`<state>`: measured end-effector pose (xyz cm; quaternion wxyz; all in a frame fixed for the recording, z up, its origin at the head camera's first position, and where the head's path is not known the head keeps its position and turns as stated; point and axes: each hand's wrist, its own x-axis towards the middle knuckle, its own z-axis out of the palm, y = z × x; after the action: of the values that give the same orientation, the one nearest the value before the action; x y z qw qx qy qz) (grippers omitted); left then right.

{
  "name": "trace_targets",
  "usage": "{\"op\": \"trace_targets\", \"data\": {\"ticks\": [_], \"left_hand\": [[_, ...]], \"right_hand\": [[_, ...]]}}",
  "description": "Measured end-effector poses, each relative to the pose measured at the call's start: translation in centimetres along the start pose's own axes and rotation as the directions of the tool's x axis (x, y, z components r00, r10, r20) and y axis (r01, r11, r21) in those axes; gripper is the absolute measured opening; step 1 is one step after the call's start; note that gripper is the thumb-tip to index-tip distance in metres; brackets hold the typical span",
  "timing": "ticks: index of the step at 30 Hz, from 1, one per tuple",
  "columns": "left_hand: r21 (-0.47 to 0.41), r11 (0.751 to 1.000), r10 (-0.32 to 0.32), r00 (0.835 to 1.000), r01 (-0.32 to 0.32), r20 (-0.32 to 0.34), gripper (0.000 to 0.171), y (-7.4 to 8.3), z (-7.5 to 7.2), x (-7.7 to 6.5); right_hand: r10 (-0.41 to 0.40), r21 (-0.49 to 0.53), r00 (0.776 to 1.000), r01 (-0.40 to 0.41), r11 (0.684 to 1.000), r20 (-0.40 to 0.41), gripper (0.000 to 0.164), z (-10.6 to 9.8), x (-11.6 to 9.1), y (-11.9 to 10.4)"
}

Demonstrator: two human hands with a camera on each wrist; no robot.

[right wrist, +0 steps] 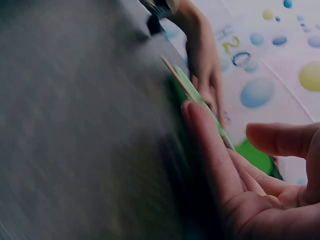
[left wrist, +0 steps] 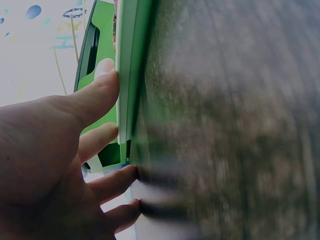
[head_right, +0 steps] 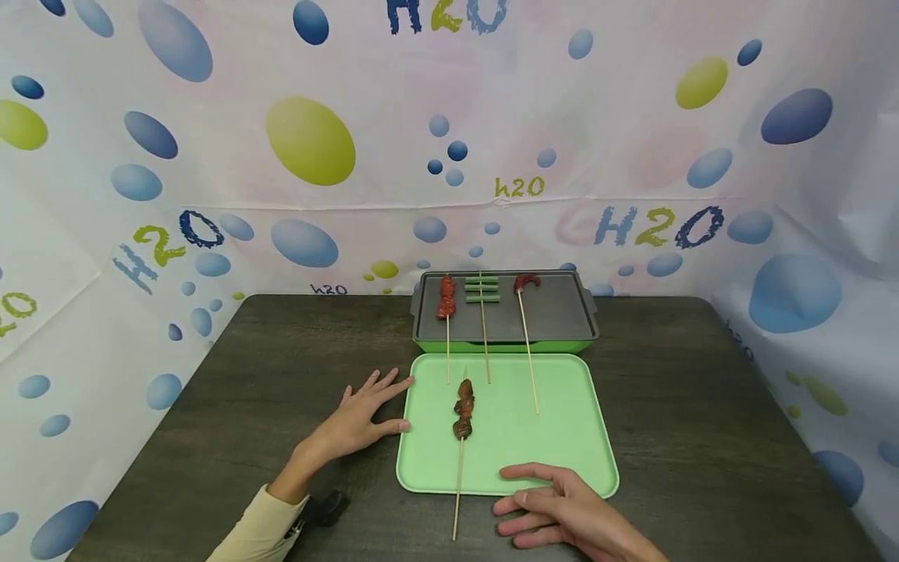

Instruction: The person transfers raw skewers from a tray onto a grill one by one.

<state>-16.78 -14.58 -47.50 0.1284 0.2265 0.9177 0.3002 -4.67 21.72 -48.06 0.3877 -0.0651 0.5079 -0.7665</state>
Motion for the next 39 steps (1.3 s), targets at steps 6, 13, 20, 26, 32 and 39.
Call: {"op": "trace_targets", "data": {"ticks": [6,13,20,26,32,39], "left_hand": [[0.000,1.000,-0.004,1.000,0.004,-0.005,0.073,-0.3,0.1,0.1],[0.001,1.000,-0.009,1.000,0.009,-0.015,0.074,-0.6,0.4,0.0],[0.001,1.000,0.002,1.000,-0.002,-0.014,0.074,-0.4,0.4,0.0],[0.012,1.000,0.006,1.000,-0.006,-0.020,0.073,-0.3,0.4,0.0],[0.002,1.000,0.009,1.000,-0.008,-0.015,0.073,-0.3,0.4,0.0],[0.000,1.000,0.014,1.000,-0.014,-0.014,0.074,-0.5,0.4,0.0]], "right_hand": [[0.014,0.089,0.999,-0.018,0.996,0.041,0.052,1.8,1.7,1.8],[-0.010,0.177,1.000,0.014,0.984,-0.021,0.066,4.4,4.1,2.7],[-0.022,0.102,0.975,0.045,0.994,-0.221,0.067,6.0,5.4,2.9],[-0.061,0.043,0.950,0.078,0.996,-0.307,0.061,6.0,5.0,2.5],[-0.069,0.005,0.948,0.074,0.997,-0.311,0.058,4.3,3.0,3.0],[-0.077,0.017,0.960,0.084,0.996,-0.269,0.046,1.4,-1.0,3.3]]}}
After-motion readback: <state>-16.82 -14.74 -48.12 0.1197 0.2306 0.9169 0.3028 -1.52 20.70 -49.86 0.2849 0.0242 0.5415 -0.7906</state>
